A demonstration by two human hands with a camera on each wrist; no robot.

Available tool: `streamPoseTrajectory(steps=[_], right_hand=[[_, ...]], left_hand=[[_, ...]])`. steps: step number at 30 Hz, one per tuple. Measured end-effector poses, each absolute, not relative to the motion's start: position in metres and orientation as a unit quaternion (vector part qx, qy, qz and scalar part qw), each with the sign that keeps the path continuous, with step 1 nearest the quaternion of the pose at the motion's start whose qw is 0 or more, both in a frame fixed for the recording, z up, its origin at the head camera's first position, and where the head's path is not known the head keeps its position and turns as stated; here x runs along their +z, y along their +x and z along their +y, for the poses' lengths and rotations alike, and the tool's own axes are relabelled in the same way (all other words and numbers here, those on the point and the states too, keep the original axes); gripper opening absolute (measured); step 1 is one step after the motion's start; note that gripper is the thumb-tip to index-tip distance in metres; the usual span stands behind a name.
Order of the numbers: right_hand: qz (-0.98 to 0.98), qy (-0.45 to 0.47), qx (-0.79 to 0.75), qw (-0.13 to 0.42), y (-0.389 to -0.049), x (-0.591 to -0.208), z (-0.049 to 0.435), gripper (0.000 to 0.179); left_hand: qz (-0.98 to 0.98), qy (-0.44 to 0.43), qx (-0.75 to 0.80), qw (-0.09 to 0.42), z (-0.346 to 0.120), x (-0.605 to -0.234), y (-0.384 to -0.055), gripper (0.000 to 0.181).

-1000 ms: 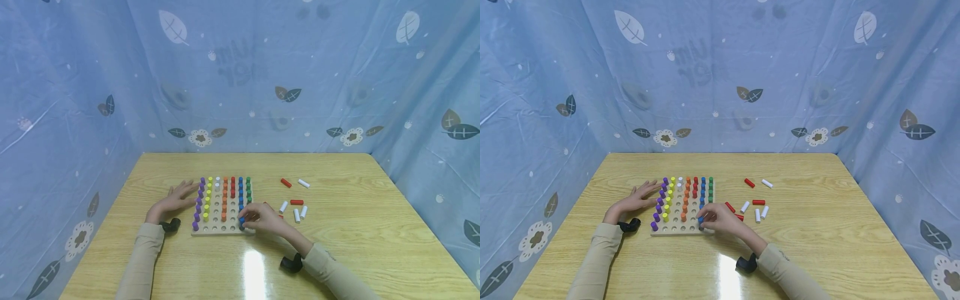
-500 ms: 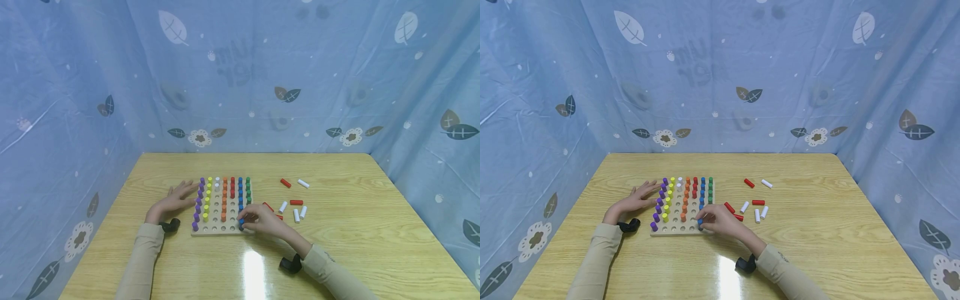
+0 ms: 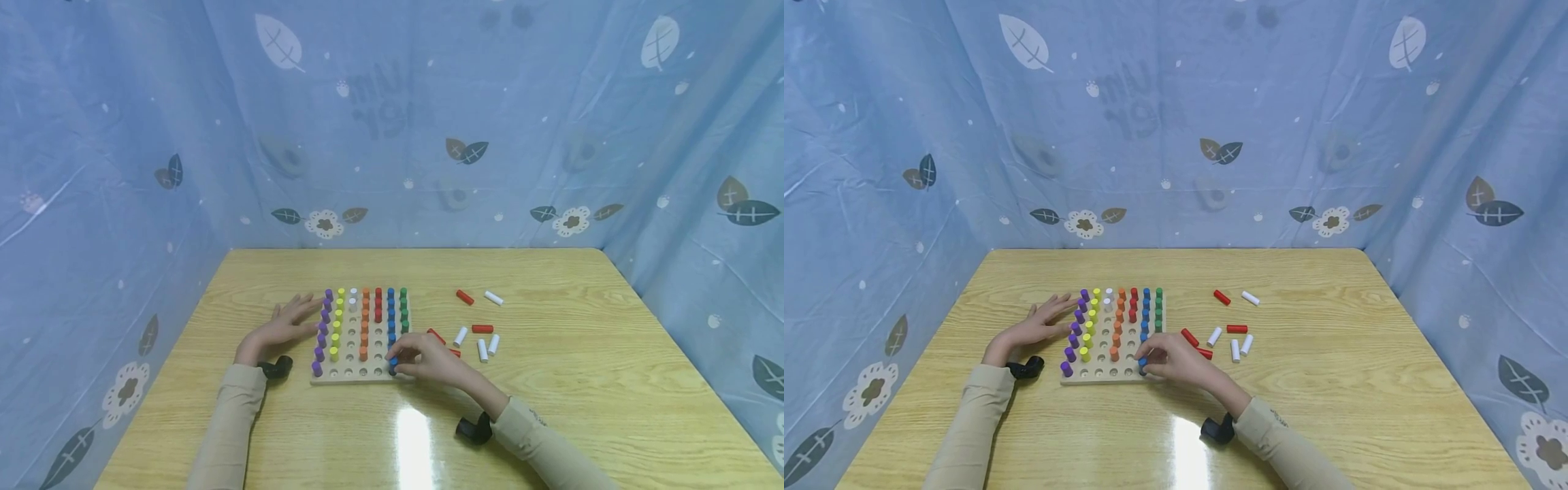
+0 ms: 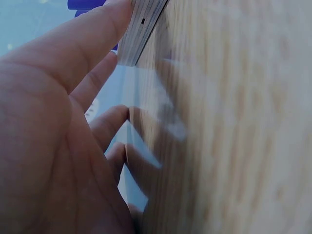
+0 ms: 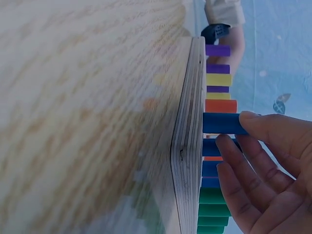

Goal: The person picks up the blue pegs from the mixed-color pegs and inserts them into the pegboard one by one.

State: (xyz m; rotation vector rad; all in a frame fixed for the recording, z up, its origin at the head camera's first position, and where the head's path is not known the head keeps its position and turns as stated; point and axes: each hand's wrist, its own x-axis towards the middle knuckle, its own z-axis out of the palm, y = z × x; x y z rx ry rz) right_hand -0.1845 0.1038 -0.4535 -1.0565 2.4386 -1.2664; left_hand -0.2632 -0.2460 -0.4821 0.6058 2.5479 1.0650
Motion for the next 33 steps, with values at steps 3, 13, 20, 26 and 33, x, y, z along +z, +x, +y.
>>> streamPoseTrajectory(steps=[3, 13, 20, 26, 33], right_hand=[[0.823, -0.358, -0.429, 0.101, -0.184, -0.454, 0.103, 0.018], [0.828, -0.352, -0.424, 0.104, -0.182, -0.452, 0.104, 0.017], [0.827, -0.352, -0.429, 0.093, -0.185, -0.45, 0.105, 0.018], [0.834, -0.33, -0.435, 0.079, -0.193, -0.447, 0.112, 0.017], [0.833, -0.304, -0.46, 0.057, -0.197, -0.422, 0.125, 0.017]], left_hand=[[0.888, 0.21, 0.376, 0.158, -0.246, -0.483, -0.263, 0.065], [0.891, 0.216, 0.369, 0.155, -0.245, -0.483, -0.264, 0.064], [0.892, 0.215, 0.366, 0.157, -0.245, -0.48, -0.263, 0.064], [0.902, 0.214, 0.345, 0.149, -0.246, -0.482, -0.264, 0.065], [0.908, 0.22, 0.333, 0.129, -0.248, -0.485, -0.263, 0.064]])
